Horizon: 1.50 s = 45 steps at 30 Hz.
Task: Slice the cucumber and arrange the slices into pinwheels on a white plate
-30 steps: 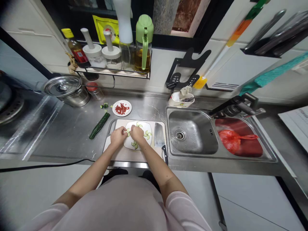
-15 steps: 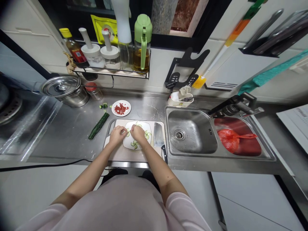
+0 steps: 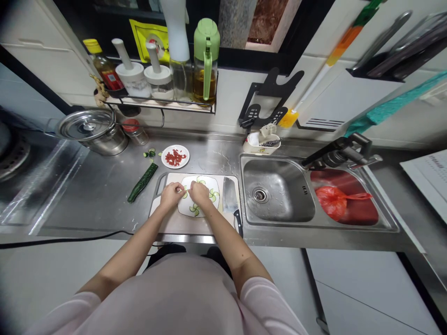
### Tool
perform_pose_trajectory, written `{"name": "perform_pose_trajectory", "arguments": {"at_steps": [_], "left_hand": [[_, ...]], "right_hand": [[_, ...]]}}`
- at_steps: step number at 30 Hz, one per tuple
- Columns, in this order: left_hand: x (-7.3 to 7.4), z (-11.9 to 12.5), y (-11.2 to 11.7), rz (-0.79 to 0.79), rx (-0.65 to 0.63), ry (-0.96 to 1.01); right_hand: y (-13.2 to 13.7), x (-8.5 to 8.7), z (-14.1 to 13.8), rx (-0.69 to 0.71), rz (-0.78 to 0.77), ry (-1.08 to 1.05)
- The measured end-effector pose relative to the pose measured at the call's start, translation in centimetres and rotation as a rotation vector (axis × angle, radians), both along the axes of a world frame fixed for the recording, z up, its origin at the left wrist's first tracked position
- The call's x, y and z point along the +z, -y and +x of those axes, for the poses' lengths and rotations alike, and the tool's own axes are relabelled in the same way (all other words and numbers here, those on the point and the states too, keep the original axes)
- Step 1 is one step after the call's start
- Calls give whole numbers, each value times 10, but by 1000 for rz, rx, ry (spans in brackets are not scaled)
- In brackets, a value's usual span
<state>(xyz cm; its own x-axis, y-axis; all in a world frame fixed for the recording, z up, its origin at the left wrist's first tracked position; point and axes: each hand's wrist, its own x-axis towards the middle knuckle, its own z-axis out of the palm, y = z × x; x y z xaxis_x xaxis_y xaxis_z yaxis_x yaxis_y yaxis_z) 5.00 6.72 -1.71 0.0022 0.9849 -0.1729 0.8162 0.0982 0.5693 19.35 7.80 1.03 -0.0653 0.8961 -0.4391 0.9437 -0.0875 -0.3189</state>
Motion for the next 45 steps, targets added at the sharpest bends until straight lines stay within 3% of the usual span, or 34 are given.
{"name": "perform_pose_trajectory", "arguments": {"at_steps": [10, 15, 19, 24, 27, 45], "left_hand": [[-2, -1, -1, 8, 40, 64], [-4, -5, 1, -18, 187, 282], [-7, -9, 4, 23, 304, 293], [-7, -7, 11, 61, 225, 150], [-5, -3, 13, 56, 174, 80], [0, 3, 13, 26, 119, 0]], "right_hand": [[4, 6, 7, -53, 47, -39], [9, 9, 28, -147, 123, -96], [19, 11, 38, -166, 134, -80], [32, 13, 23, 113, 141, -31], [36, 13, 11, 213, 128, 4], [40, 8, 6, 240, 106, 2]]}}
